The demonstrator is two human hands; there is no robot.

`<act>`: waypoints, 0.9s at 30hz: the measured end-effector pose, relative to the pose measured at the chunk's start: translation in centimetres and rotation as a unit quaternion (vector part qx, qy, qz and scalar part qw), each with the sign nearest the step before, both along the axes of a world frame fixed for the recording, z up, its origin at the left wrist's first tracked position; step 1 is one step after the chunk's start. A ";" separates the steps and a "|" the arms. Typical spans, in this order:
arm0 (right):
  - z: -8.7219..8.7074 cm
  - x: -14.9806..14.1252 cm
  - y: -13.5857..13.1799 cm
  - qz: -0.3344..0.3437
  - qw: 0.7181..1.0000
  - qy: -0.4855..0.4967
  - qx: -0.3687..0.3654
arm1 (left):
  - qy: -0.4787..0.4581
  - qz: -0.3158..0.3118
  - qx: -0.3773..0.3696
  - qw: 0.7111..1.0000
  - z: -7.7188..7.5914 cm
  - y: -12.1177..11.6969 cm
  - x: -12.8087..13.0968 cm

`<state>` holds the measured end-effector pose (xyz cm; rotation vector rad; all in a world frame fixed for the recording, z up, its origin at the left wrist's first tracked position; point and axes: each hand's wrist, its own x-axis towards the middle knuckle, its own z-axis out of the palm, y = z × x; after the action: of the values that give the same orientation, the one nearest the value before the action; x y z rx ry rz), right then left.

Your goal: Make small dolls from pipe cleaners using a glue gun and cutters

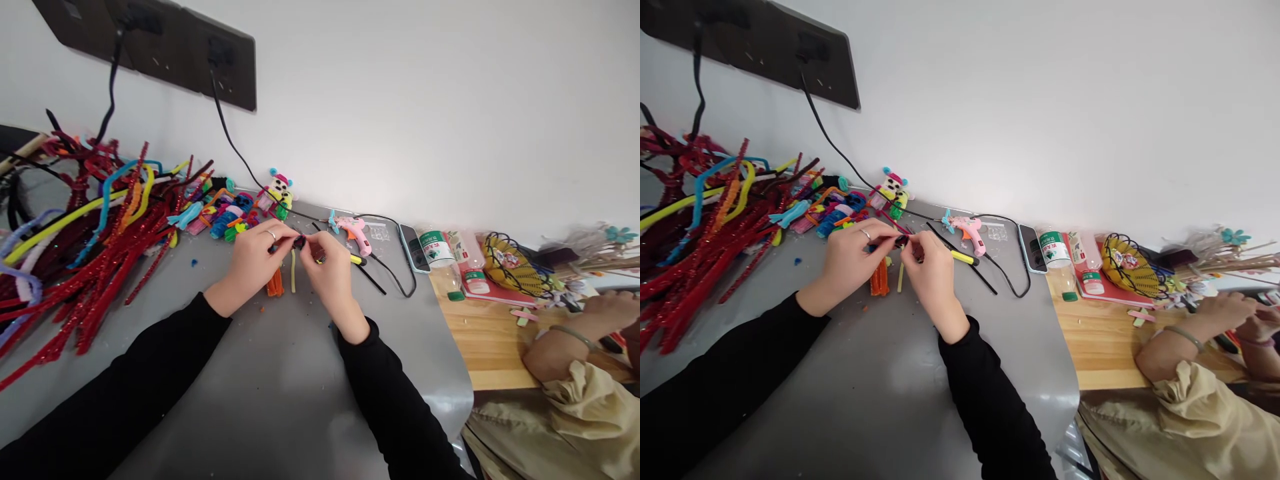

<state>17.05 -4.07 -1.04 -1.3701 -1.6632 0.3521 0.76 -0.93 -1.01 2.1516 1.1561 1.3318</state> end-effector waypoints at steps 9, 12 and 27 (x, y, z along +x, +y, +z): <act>-0.3 0.1 0.1 0.047 0.998 -0.018 0.027 | -0.094 -0.009 -0.088 0.992 0.0 0.1 -0.1; -0.5 0.2 0.1 0.038 0.998 -0.042 0.017 | -0.062 -0.001 -0.045 0.997 0.0 -0.1 0.0; -0.1 -0.1 -0.1 0.029 0.998 -0.044 0.044 | 0.018 0.015 0.037 0.999 0.1 -0.3 0.1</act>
<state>17.00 -4.17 -1.19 -1.2903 -1.7734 0.2512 0.88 -1.26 -0.87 2.2275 1.1737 1.3735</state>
